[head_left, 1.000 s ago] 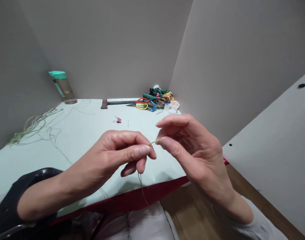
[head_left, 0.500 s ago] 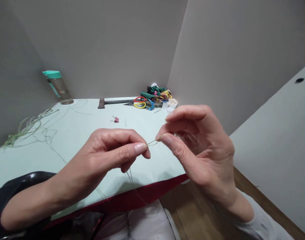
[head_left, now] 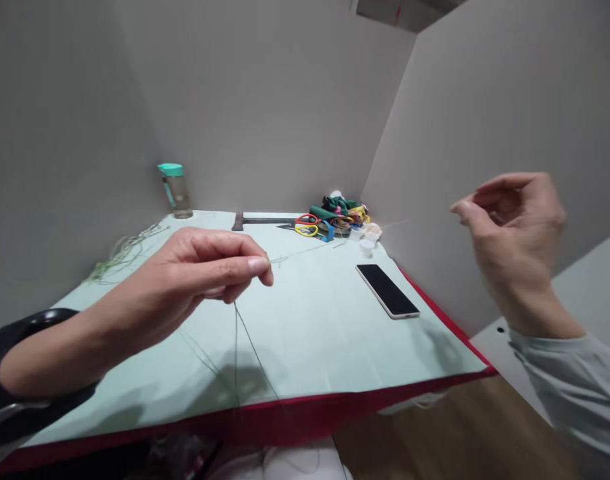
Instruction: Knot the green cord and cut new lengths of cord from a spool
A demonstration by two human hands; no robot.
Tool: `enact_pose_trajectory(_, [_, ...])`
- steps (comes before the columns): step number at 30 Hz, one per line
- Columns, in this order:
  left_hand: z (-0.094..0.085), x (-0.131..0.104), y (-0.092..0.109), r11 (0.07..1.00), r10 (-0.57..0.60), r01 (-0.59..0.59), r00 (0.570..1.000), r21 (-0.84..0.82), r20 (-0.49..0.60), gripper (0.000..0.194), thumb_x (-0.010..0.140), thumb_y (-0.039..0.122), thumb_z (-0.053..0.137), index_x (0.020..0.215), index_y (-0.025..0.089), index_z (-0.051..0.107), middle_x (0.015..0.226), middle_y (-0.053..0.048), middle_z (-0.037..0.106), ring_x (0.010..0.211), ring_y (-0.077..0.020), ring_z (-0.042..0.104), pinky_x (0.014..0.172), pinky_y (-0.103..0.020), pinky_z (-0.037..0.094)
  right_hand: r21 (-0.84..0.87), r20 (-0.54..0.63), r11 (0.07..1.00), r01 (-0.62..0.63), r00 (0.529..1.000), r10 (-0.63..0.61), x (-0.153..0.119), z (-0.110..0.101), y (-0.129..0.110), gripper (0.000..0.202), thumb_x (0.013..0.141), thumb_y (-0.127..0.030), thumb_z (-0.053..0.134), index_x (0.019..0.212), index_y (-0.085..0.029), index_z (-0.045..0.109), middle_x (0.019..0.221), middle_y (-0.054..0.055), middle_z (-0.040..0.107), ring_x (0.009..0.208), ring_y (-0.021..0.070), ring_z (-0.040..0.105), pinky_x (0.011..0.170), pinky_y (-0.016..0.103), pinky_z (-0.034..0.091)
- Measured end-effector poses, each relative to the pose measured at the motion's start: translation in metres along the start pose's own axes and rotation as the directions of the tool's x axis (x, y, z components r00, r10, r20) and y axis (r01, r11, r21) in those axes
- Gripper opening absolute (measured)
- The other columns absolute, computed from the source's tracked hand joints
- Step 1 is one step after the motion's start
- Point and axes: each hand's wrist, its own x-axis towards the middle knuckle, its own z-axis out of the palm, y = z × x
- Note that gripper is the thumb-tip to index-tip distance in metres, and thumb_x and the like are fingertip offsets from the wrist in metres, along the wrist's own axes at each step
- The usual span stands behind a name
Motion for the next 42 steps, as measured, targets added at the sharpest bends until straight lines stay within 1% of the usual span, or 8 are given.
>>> enact_pose_trajectory(7, [-0.047, -0.012, 0.029, 0.997, 0.0, 0.025, 0.948, 0.074, -0.319, 0.016, 0.08, 0.026, 0.075, 0.065, 0.019, 0.075, 0.058, 0.001, 0.044, 0.056, -0.0099, 0.033, 0.048, -0.021, 0.027, -0.509, 0.008, 0.857, -0.078, 0.995, 0.096, 0.032, 0.008, 0.071, 0.019, 0.082, -0.006, 0.068, 0.091, -0.02, 0.059, 0.078, -0.004, 0.057, 0.072, 0.0159, 0.055, 0.084, 0.037, 0.047])
enact_pose_trajectory(16, [-0.078, -0.02, 0.064, 0.987, 0.141, -0.093, 0.889, 0.13, -0.436, 0.032, 0.086, 0.018, 0.066, 0.057, 0.017, 0.055, 0.055, 0.003, 0.032, 0.055, -0.0085, 0.028, 0.051, -0.022, 0.024, -0.745, 0.328, 0.666, 0.048, 0.895, 0.303, 0.034, 0.028, 0.088, 0.012, 0.098, -0.032, 0.067, 0.099, -0.02, 0.066, 0.096, 0.003, 0.065, 0.085, 0.0167, 0.062, 0.076, 0.032, 0.054])
enact_pose_trajectory(24, [-0.056, -0.002, 0.073, 0.959, 0.128, -0.054, 0.958, 0.279, -0.256, 0.015, 0.081, 0.02, 0.07, 0.067, 0.014, 0.072, 0.058, 0.001, 0.052, 0.054, -0.0065, 0.037, 0.047, -0.019, 0.025, -0.12, 0.734, 0.989, 0.082, 0.679, 0.033, 0.031, 0.077, -0.025, 0.024, 0.097, -0.039, 0.063, 0.112, -0.023, 0.07, 0.125, 0.01, 0.074, 0.111, 0.0239, 0.071, 0.097, 0.038, 0.056])
enact_pose_trajectory(27, [-0.039, 0.004, 0.079, 0.945, 0.147, -0.079, 0.97, 0.319, -0.194, 0.016, 0.081, 0.02, 0.068, 0.066, 0.014, 0.072, 0.061, 0.0, 0.06, 0.055, -0.0065, 0.042, 0.046, -0.017, 0.028, 0.192, 0.811, 0.981, 0.0, 0.563, -0.159, 0.013, 0.084, -0.091, 0.045, 0.09, -0.059, 0.067, 0.125, -0.031, 0.067, 0.139, 0.001, 0.069, 0.122, 0.0196, 0.068, 0.096, 0.031, 0.057])
enact_pose_trajectory(30, [-0.029, 0.009, 0.084, 0.929, 0.171, -0.112, 0.975, 0.353, -0.142, 0.017, 0.081, 0.021, 0.067, 0.067, 0.013, 0.073, 0.056, 0.001, 0.056, 0.052, -0.0064, 0.041, 0.044, -0.015, 0.029, 0.451, 0.848, 0.848, -0.278, 0.428, -0.311, -0.003, 0.086, -0.133, 0.043, 0.085, -0.047, 0.08, 0.119, -0.023, 0.067, 0.123, 0.005, 0.074, 0.11, 0.0178, 0.069, 0.085, 0.028, 0.057])
enact_pose_trajectory(34, [-0.025, 0.013, 0.087, 0.925, 0.177, -0.127, 0.978, 0.358, -0.111, 0.018, 0.081, 0.022, 0.068, 0.067, 0.013, 0.074, 0.054, 0.001, 0.053, 0.051, -0.0069, 0.04, 0.043, -0.016, 0.029, 0.56, 0.8, 0.773, -0.297, 0.437, -0.412, -0.006, 0.085, -0.14, 0.019, 0.097, -0.034, 0.069, 0.086, -0.018, 0.071, 0.081, -0.002, 0.068, 0.078, 0.0089, 0.062, 0.074, 0.024, 0.05])
enact_pose_trajectory(38, [-0.029, 0.019, 0.085, 0.936, 0.184, -0.15, 0.98, 0.318, -0.081, 0.017, 0.083, 0.02, 0.068, 0.069, 0.013, 0.077, 0.053, 0.001, 0.052, 0.052, -0.0077, 0.04, 0.045, -0.017, 0.03, 0.575, 0.761, 0.769, -0.28, 0.529, -0.376, 0.002, 0.077, -0.134, 0.014, 0.096, -0.032, 0.071, 0.089, -0.02, 0.074, 0.085, -0.003, 0.07, 0.079, 0.0071, 0.06, 0.079, 0.023, 0.047])
enact_pose_trajectory(42, [-0.032, 0.024, 0.085, 0.939, 0.227, -0.219, 0.974, 0.264, -0.001, 0.016, 0.083, 0.018, 0.069, 0.07, 0.014, 0.078, 0.056, 0.001, 0.055, 0.053, -0.0074, 0.042, 0.047, -0.017, 0.032, 0.527, 0.818, 0.787, -0.322, 0.444, -0.366, 0.001, 0.074, -0.141, 0.022, 0.086, -0.036, 0.081, 0.101, -0.021, 0.076, 0.099, -0.001, 0.073, 0.089, 0.0101, 0.063, 0.079, 0.024, 0.048])
